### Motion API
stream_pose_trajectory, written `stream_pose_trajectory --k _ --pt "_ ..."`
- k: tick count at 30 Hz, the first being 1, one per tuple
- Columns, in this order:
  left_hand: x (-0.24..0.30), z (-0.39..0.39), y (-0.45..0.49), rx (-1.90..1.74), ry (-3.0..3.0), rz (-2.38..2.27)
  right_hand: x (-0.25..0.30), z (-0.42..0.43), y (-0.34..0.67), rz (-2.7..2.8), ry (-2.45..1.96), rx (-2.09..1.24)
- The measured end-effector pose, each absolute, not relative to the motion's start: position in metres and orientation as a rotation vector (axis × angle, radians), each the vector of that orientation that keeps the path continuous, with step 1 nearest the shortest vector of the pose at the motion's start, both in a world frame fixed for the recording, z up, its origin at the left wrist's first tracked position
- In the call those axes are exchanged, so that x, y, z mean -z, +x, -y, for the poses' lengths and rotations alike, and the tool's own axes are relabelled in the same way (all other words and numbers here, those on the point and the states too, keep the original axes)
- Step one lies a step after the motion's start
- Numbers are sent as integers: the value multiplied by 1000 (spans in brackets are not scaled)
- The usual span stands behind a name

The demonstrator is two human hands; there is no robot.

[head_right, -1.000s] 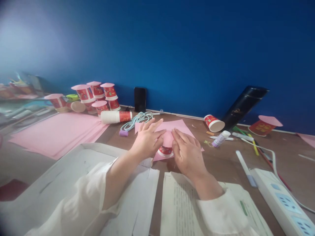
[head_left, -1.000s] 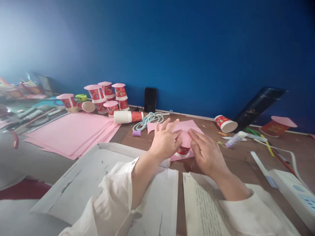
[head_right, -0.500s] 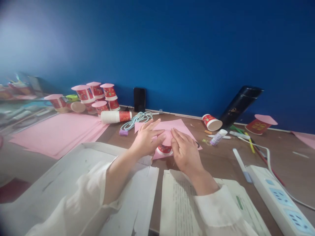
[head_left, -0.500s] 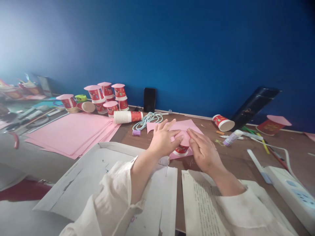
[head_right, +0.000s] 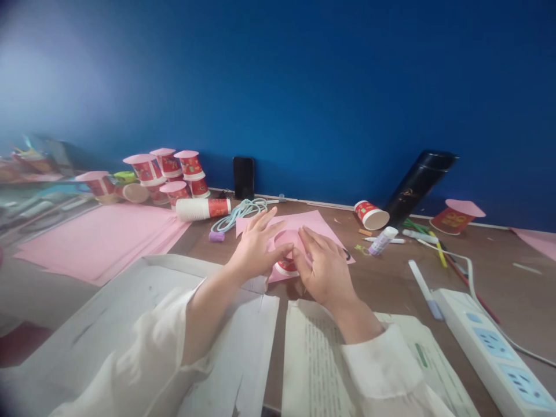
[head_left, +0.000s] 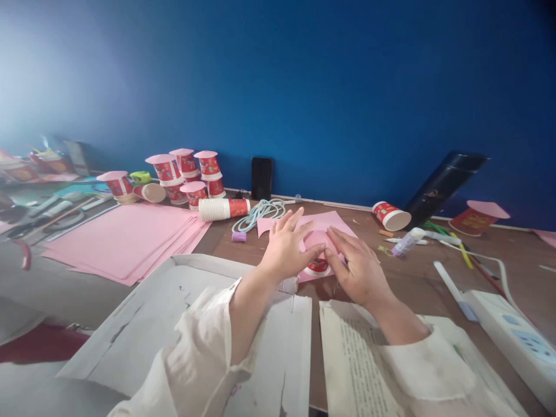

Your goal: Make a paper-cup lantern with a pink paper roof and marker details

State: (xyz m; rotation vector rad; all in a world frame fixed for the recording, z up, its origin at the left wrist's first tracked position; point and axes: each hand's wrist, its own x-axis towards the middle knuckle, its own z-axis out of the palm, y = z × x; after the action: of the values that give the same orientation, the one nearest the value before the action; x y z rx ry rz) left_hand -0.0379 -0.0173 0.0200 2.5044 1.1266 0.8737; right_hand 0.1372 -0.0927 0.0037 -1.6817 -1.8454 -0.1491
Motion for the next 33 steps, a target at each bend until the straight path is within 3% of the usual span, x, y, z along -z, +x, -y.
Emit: stream_pose_trajectory --k 9,17,33 --pt "-17 18 -37 -990 2436 -1032 0 93 136 1795 -1626 55" --pt "-15 17 -35 -1101 2288 -1054 -1 91 146 1279 -1597 18" --pt "-13 21 -30 -962 2324 -1052 9 85 137 1436 -1524 35"
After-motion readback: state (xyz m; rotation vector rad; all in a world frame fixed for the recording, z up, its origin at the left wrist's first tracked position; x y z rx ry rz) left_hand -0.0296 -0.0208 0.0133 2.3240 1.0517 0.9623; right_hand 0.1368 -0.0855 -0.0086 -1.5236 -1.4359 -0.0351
